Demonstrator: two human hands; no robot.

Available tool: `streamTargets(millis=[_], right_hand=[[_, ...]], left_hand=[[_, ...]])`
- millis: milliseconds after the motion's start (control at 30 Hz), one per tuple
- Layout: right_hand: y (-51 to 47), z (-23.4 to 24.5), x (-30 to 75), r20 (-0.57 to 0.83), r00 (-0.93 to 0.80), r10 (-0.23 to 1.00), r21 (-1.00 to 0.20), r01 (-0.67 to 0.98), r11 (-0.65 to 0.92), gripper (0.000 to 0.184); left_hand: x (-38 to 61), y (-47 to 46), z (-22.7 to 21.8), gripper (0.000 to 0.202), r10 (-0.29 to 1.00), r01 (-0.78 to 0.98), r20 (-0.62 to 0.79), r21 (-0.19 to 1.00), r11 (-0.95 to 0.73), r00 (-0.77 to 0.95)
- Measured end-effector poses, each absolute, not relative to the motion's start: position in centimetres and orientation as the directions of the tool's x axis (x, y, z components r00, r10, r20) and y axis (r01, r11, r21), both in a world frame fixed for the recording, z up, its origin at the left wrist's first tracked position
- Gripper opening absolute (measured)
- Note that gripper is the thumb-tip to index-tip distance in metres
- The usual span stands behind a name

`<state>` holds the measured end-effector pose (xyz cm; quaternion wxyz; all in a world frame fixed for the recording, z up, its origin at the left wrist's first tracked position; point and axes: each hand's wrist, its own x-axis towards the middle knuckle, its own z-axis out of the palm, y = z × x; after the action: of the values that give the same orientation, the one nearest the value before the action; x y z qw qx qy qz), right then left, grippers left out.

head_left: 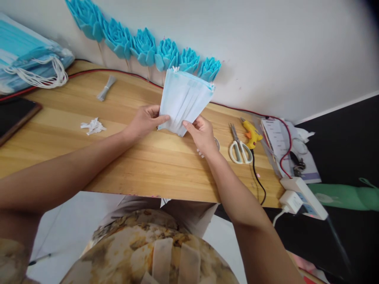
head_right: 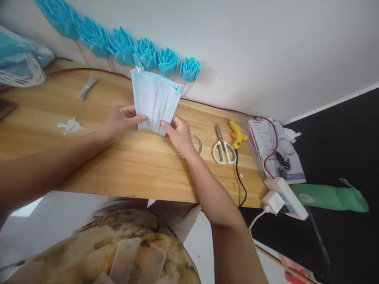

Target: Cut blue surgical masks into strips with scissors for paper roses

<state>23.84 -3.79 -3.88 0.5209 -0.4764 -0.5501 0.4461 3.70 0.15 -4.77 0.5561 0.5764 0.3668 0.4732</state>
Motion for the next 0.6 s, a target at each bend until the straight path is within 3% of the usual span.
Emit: streamTargets(millis=[200,433,600], right_hand=[[-4.1,-3.3,23.7,0.216,0.040,0.975,-0.972,0.098,0.212,0.027],[-3.4,-4.5,23.9,0.254,-0.043,0.966,-0.952,0.165,0.258,0.038],[-3.3,-4.9,24.1,0.276,-0.058,0.960,-0.931,0.234,0.281,0.034]], left_hand=[[4.0,-0.3,-4.0,0.023,0.945,-0.112,0.205,0.977,-0.182,0.253],[4.0,-0.1,-4.5,0.035,0.931,0.000,0.175,0.983,-0.184,0.321],[3.9,-0.3,-4.7,0.028,0.945,0.076,0.150,0.981,-0.179,0.290]])
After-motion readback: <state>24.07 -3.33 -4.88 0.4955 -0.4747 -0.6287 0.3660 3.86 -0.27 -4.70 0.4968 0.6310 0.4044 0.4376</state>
